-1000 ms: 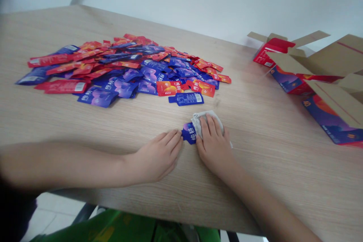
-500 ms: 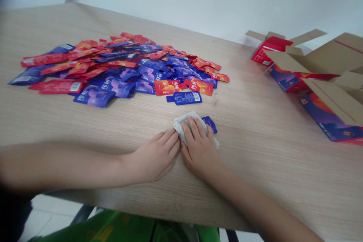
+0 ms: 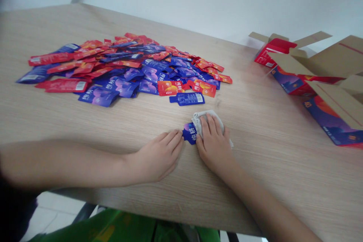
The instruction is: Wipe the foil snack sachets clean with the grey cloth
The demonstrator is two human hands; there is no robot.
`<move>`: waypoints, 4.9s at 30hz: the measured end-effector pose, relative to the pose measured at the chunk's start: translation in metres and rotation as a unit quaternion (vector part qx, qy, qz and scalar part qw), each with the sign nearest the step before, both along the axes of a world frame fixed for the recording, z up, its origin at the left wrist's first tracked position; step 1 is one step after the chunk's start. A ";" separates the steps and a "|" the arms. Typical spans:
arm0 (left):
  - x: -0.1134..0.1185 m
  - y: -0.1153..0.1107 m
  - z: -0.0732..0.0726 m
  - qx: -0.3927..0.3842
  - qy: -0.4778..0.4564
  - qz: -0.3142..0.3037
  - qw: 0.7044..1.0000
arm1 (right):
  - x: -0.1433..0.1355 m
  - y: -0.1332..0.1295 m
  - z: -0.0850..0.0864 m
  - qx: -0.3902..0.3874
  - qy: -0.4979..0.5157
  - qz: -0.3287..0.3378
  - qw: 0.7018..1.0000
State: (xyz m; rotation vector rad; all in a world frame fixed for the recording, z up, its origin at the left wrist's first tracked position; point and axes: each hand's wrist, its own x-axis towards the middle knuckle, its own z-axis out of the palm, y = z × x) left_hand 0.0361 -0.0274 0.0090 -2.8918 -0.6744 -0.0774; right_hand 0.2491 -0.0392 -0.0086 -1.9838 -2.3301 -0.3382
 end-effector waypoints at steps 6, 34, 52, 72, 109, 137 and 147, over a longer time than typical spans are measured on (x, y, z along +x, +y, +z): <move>0.000 0.001 -0.001 0.006 0.005 -0.003 1.000 | -0.013 -0.003 -0.002 0.003 0.002 0.032 0.999; 0.000 0.001 -0.001 0.003 0.003 -0.003 1.000 | -0.007 -0.001 -0.001 0.018 0.003 -0.018 1.000; -0.001 0.001 -0.003 0.007 0.006 -0.006 1.000 | 0.000 -0.002 0.002 -0.003 0.013 -0.004 1.000; -0.003 0.002 -0.004 0.012 0.000 -0.015 1.000 | -0.026 -0.012 0.004 -0.020 0.033 0.076 0.996; -0.001 0.002 -0.001 0.008 0.005 -0.008 1.000 | 0.008 -0.007 -0.002 -0.005 -0.011 0.021 1.000; -0.002 0.002 -0.006 0.016 -0.005 -0.007 1.000 | 0.006 0.005 0.002 -0.024 -0.007 0.072 0.997; -0.002 0.002 -0.005 0.025 -0.008 -0.008 1.000 | -0.008 -0.006 0.005 -0.020 0.002 0.096 0.995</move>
